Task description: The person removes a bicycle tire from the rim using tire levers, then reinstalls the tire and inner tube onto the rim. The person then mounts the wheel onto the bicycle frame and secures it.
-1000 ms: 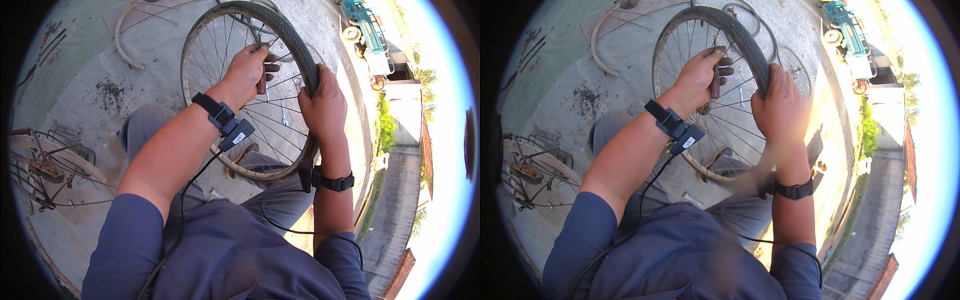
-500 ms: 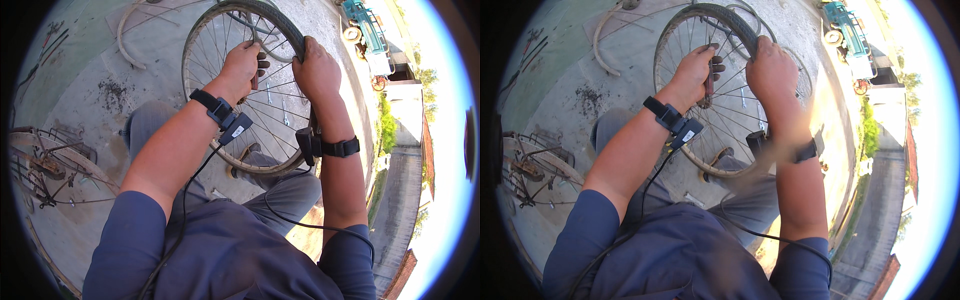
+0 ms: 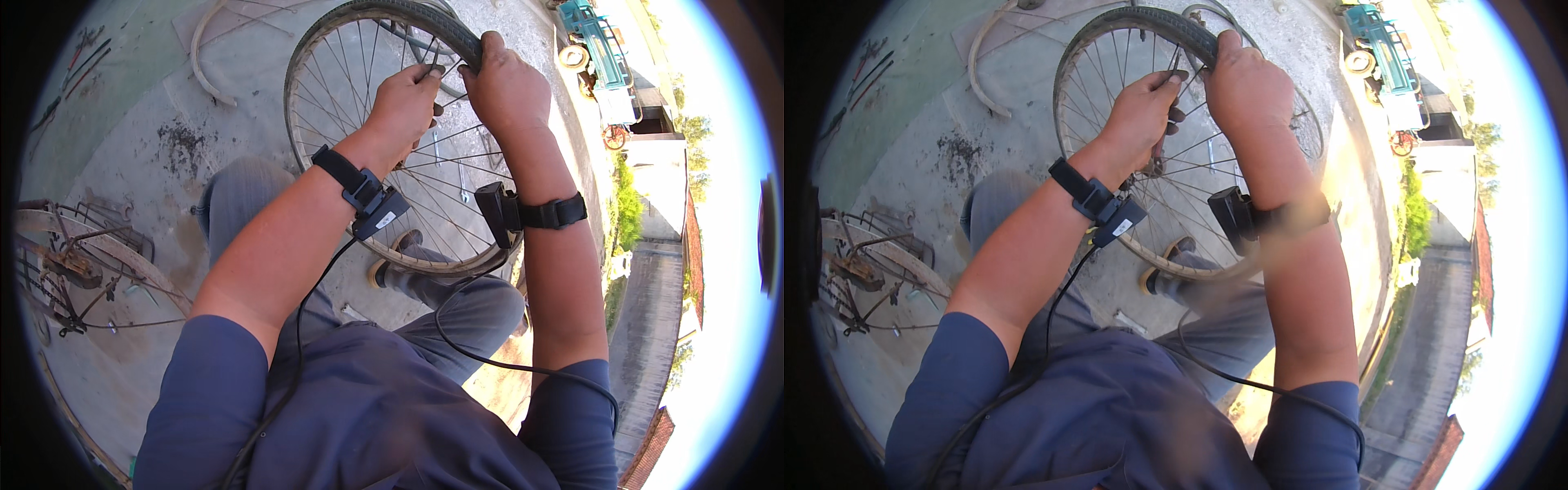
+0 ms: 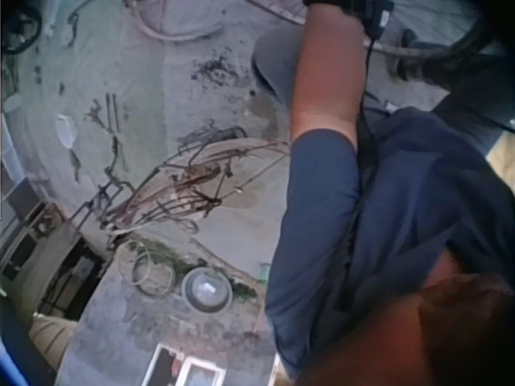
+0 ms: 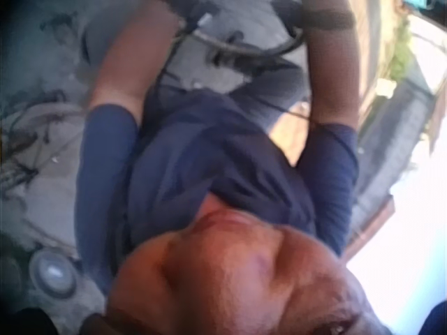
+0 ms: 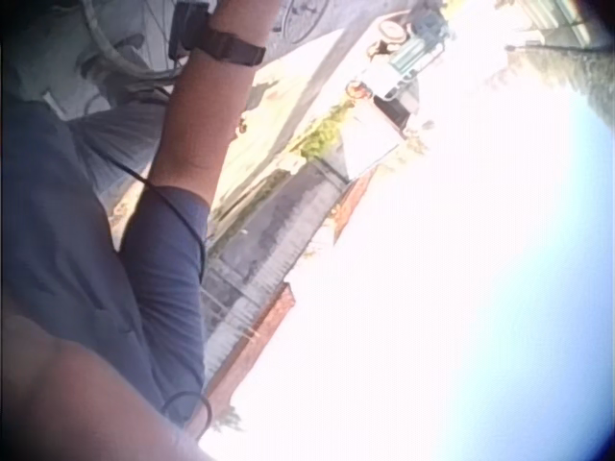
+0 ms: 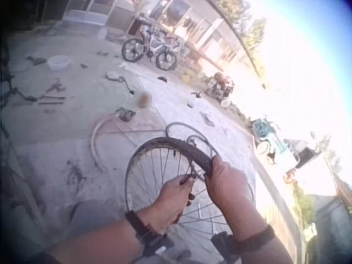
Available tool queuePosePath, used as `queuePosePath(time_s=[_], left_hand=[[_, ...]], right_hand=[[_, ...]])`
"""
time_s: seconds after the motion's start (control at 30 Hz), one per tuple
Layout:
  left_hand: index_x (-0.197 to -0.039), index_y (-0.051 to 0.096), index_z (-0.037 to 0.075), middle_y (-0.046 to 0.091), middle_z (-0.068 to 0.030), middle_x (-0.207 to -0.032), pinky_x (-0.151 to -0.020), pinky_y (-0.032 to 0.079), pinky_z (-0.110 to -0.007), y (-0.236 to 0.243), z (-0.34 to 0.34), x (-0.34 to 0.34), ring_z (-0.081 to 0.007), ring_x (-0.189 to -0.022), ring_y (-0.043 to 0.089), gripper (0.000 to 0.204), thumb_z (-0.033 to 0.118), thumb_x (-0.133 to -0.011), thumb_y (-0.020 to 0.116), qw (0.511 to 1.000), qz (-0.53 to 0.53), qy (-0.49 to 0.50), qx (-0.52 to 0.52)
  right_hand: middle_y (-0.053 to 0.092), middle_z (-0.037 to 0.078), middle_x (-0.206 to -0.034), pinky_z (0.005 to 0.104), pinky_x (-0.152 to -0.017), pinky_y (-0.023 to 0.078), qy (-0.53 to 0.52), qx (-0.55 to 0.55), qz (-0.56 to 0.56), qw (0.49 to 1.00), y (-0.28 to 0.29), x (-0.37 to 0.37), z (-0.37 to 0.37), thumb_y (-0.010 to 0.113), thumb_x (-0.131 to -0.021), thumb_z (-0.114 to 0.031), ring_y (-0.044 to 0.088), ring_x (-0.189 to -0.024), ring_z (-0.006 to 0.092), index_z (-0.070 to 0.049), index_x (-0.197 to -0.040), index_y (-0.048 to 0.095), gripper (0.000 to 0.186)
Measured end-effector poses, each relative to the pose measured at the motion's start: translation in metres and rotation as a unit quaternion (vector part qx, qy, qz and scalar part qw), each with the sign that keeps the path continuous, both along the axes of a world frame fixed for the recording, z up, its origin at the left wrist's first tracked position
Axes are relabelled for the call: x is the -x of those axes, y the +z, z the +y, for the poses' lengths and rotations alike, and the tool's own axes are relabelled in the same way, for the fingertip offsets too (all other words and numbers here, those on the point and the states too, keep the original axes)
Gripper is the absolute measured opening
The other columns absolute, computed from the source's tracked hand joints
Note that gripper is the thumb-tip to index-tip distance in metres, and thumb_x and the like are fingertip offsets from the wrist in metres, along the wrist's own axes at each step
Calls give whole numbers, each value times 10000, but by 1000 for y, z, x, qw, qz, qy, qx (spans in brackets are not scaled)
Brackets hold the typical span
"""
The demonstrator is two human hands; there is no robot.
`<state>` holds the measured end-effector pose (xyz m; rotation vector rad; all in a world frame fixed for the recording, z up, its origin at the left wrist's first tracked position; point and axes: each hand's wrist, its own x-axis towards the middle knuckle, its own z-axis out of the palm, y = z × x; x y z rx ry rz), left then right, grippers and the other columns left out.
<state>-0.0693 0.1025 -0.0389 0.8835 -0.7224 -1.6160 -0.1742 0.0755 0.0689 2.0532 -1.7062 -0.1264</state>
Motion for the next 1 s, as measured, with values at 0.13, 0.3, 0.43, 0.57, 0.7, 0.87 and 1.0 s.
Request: queuePosePath(time_s=[0.13, 0.3, 0.43, 0.57, 0.7, 0.87, 1.0], left_hand=[[-1290, 670, 76, 628, -22, -860, -512, 438, -312, 1, -1, -1, -121, -747, 592, 356, 335, -1056, 596, 1000, -13, -17, 11], [-1299, 667, 67, 639, -20, -897, -607, 481, -281, 1, 5, -2, -123, -754, 621, 345, 308, -1064, 589, 999, -28, -30, -4], [-1293, 670, 57, 636, -10, -905, -667, 503, -270, -2, 10, 2, -116, -774, 630, 306, 252, -1075, 581, 1000, -2, -19, 10], [-1284, 679, 52, 629, 1, -900, -670, 505, -269, -6, 8, 5, -90, -761, 595, 299, 246, -1073, 595, 997, -51, 3, 64], [-1273, 689, 47, 617, 14, -879, -660, 497, -258, -13, 8, 10, -68, -729, 546, 295, 241, -1063, 619, 994, -63, 23, 84], [-1211, 698, 3, 675, -84, -787, -677, 511, -338, -22, 7, 17, -179, -681, 596, 304, 241, -1049, 598, 980, -122, 71, 140], [-1252, 690, 16, 548, 44, -762, -564, 419, -245, -27, 5, 20, -46, -640, 455, 280, 208, -1058, 624, 961, -153, 119, 196]], right_hand=[[728, 159, -970, 479, -763, 595, 36, -9, 21, 999, 3, 9, 4, 685, -927, -308, 742, -886, 377, -105, -1121, 569, 303], [703, 139, -978, 487, -765, 580, 94, 33, -26, 995, -5, 27, 10, 694, -896, -325, 722, -896, 368, -121, -1167, 600, 352], [701, 144, -979, 486, -781, 569, 100, 33, -58, 993, -4, 39, 11, 714, -865, -329, 707, -919, 371, -109, -1161, 632, 378], [728, 166, -1028, 496, -822, 574, 94, -9, -95, 991, 2, 41, 8, 715, -817, -303, 718, -927, 378, -75, -1090, 655, 361], [730, 183, -1004, 500, -839, 566, 77, -49, -120, 989, 8, 36, 7, 733, -773, -305, 712, -947, 387, -51, -1012, 676, 353], [734, 176, -943, 492, -827, 570, 28, -79, -99, 992, 17, 28, 11, 741, -782, -364, 719, -944, 375, -54, -969, 677, 367], [741, 161, -942, 483, -812, 574, 30, -36, -56, 997, 11, 18, 14, 734, -841, -533, 726, -949, 363, -67, -975, 668, 489]])
